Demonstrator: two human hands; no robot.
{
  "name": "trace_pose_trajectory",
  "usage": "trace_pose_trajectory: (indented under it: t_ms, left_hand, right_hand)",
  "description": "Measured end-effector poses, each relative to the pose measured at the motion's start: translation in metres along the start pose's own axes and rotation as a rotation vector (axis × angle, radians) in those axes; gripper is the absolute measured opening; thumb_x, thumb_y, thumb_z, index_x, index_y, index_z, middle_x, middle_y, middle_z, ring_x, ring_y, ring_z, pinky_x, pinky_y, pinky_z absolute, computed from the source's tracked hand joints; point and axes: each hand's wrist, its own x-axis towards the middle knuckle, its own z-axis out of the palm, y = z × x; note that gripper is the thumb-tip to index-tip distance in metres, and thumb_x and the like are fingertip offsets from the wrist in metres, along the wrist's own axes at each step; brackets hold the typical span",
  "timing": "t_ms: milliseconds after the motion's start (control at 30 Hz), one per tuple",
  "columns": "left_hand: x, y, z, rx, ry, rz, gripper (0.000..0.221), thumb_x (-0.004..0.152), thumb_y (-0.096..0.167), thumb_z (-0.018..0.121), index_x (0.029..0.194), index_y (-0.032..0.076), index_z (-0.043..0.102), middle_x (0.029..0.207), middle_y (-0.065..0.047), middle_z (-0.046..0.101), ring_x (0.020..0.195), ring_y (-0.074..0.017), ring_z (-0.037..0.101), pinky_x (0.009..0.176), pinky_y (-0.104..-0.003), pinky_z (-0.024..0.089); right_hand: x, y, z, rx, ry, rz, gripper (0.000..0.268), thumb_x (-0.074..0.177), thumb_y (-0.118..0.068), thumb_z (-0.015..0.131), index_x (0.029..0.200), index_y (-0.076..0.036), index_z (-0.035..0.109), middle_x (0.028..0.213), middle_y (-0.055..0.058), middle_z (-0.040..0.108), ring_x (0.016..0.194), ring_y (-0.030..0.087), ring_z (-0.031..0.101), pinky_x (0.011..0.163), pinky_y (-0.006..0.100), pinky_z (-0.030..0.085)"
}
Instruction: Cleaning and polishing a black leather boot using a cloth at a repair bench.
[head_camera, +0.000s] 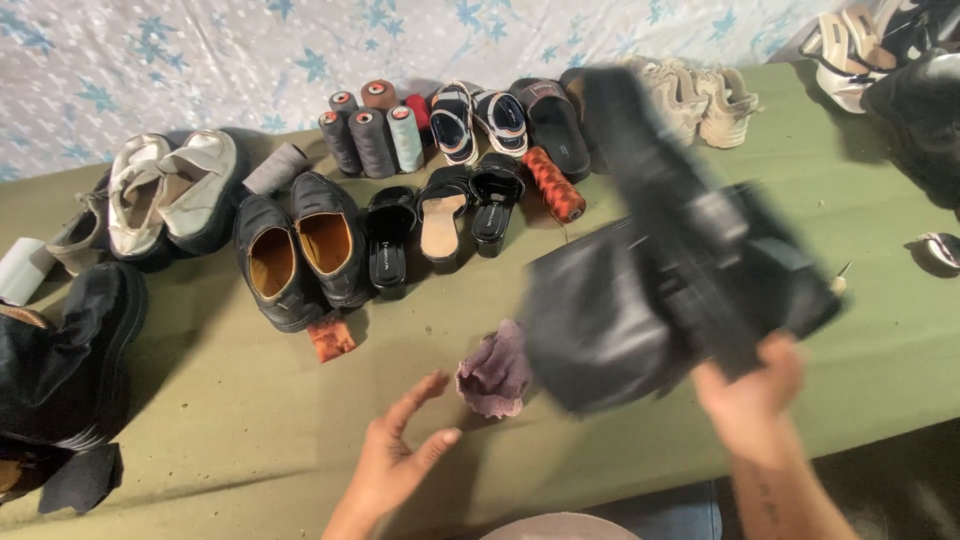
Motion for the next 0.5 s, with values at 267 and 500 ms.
trace_pose_trajectory:
  t_ms: [267,500]
  left_hand:
    - [-0.067,-0.115,-0.011,0.438,0.121,-0.548,0.064,0.079,0.049,0.077,0.138,0.027,0.065,0.132,0.007,0.077,0.124,-0.0105,0.071,0.104,-0.029,0.053]
    - [-0.085,-0.205,0.029,0.958,0.297,-0.139,0.077,0.052,0.054,0.087,0.126,0.038,0.072,0.115,0.01,0.078,0.103,-0.0129,0.074,0.09,-0.035,0.057]
  right_hand:
    - [0.166,-0.038,-0.074,1.385,0.239,0.799,0.067,0.072,-0.042,0.07,0.133,-0.015,0.069,0.138,0.003,0.073,0.132,0.024,0.07,0.112,0.035,0.058]
    - [0.247,0.034,-0.042,1.204,0.359,0.955,0.032,0.074,-0.037,0.064,0.102,-0.022,0.071,0.115,-0.003,0.076,0.107,0.018,0.073,0.089,0.029,0.057]
